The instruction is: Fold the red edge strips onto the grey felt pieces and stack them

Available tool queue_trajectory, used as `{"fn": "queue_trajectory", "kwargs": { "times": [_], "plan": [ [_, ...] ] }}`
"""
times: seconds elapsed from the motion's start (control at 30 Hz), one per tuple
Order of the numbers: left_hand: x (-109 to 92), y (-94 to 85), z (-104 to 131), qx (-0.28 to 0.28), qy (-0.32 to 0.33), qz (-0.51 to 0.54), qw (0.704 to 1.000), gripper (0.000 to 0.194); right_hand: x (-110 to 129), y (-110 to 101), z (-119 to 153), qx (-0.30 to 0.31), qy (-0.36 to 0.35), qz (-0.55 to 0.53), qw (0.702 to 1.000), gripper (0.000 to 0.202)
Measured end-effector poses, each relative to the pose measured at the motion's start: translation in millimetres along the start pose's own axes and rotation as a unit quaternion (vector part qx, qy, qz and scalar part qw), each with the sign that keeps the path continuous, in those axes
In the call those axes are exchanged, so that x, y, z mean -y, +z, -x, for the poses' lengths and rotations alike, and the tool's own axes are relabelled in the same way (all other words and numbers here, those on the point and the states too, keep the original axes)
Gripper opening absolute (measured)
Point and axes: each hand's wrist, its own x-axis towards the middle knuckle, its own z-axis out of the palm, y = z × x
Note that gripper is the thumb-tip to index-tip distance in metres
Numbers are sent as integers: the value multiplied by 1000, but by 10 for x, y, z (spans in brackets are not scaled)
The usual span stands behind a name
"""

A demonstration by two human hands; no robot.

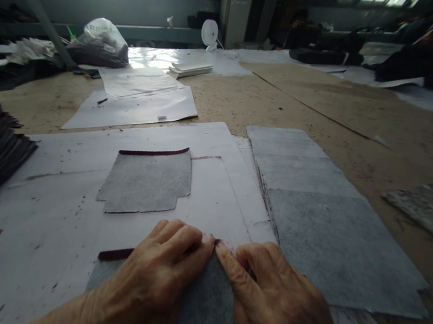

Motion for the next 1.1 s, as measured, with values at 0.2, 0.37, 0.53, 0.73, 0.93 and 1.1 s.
{"fn": "queue_trajectory", "kwargs": {
  "times": [0.2,0.37,0.53,0.73,0.93,1.1],
  "plan": [
    [-28,0,6,24,48,-39,998,38,-74,-96,-49,-27,75,-158,984,31],
    [-27,12,19,39,56,-51,996,36,-93,-106,-30,-103,135,-120,978,24],
    [-18,46,36,17,51,-44,998,34,-78,-37,10,-59,72,-99,991,31],
    [-14,24,15,15,46,-6,999,35,-3,13,28,-46,-26,73,996,32],
    [19,-148,136,38,-3,32,999,46,39,10,15,-43,-20,108,993,31],
    [48,-284,189,125,15,-5,992,47,47,22,5,-37,-22,117,992,32]
  ]
}}
